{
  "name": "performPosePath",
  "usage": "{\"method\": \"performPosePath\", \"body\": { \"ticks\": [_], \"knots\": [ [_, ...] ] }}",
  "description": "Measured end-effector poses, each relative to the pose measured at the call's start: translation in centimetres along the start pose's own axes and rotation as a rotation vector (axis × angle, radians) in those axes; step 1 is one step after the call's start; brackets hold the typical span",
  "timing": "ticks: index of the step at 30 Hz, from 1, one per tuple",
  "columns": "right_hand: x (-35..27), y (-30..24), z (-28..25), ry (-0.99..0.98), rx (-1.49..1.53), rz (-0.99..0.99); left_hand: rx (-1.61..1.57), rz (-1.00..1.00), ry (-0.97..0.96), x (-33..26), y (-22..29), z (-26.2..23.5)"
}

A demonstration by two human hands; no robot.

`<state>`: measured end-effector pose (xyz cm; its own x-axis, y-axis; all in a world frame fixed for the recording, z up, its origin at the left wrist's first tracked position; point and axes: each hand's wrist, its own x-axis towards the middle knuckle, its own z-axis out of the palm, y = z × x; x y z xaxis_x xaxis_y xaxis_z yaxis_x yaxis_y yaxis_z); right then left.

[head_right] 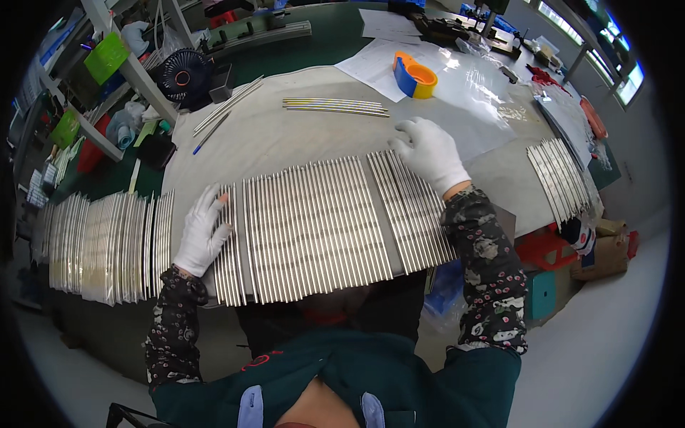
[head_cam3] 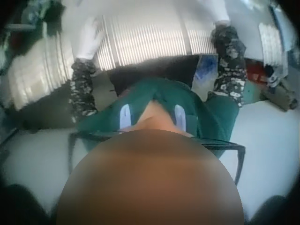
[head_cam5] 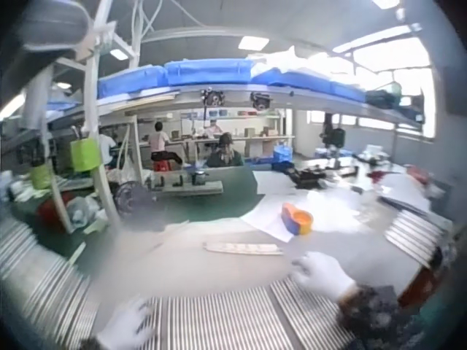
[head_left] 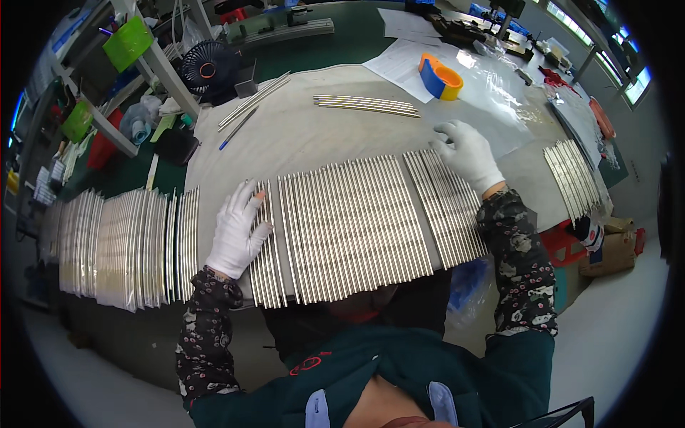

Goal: Sanding the ends of a batch of metal rods and then bundling them into a plastic bag.

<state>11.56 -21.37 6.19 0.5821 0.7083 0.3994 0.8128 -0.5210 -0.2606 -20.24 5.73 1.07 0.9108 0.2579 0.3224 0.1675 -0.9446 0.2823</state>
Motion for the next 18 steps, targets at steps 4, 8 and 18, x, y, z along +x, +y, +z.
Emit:
{"method": "performPosePath", "body": {
  "ticks": [4,8,18],
  "knots": [
    [1.2,-2.9,3.0,0.065,0.039,-0.255,0.004,-0.044,0.036,0.9,-0.9,0.5],
    [0.6,-7.5,3.9,-0.079,0.234,-0.144,0.023,0.000,0.083,2.0,-1.8,1.4],
    [0.0,-14.9,8.3,-0.302,-0.081,-0.229,0.151,-0.097,0.025,4.7,0.6,3.8]
  ]
}}
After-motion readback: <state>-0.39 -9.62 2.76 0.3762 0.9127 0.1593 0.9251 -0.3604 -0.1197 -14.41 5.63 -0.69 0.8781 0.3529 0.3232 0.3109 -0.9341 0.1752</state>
